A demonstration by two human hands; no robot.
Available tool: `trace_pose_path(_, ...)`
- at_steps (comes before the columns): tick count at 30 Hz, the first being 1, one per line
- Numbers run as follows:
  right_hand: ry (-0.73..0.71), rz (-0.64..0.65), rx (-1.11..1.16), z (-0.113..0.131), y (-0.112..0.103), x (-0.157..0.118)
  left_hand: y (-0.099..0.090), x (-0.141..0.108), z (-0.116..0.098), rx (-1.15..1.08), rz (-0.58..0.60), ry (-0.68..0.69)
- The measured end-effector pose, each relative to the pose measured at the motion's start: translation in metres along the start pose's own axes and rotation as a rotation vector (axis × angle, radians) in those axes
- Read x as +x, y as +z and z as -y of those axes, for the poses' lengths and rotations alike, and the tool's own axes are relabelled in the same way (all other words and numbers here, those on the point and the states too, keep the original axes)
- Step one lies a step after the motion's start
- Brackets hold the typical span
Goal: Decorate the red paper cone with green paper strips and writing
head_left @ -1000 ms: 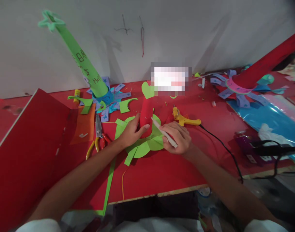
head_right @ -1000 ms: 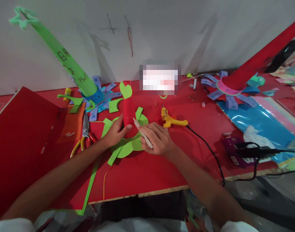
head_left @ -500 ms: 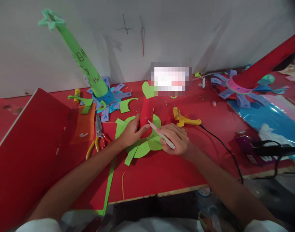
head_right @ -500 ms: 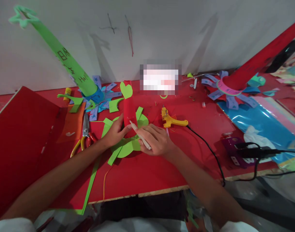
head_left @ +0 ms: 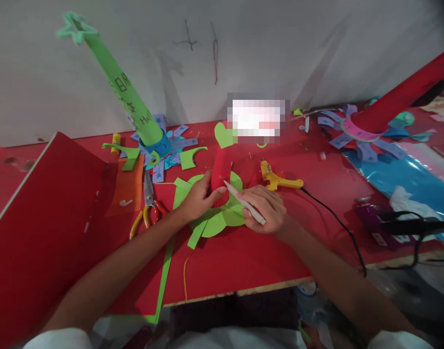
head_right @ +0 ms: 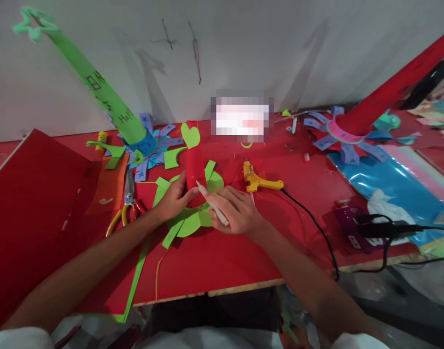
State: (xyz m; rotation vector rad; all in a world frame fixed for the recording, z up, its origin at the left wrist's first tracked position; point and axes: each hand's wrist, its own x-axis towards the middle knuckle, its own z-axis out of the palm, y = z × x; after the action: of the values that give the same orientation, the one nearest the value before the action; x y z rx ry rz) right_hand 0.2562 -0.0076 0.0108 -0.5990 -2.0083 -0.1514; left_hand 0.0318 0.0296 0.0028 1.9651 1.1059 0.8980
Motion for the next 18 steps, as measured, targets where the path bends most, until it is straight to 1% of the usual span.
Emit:
trace_pose_path(4,0.026,0.0,-0.005,-0.0002,0.0,-0.0005,0.0002,-0.0005,0.0012,0.016,-0.001,-0.012)
trace_pose_path(11,0.008,-0.011,0.015,0.0004,0.0009,0.0008,0.0015,-0.0004,0.0029,-0.007,-0.008,-0.033)
trace_pose_path(14,0.015,0.013,0.019,0.0001,0.0011,-0.0004,0.001,0.0003,0.0009,-0.013,0.0,-0.016)
trace_pose_path(18,0.034,0.045,0.018,0.0001,0.0003,-0.0016,0.0002,0.0007,-0.0013,-0.003,0.0,-0.026)
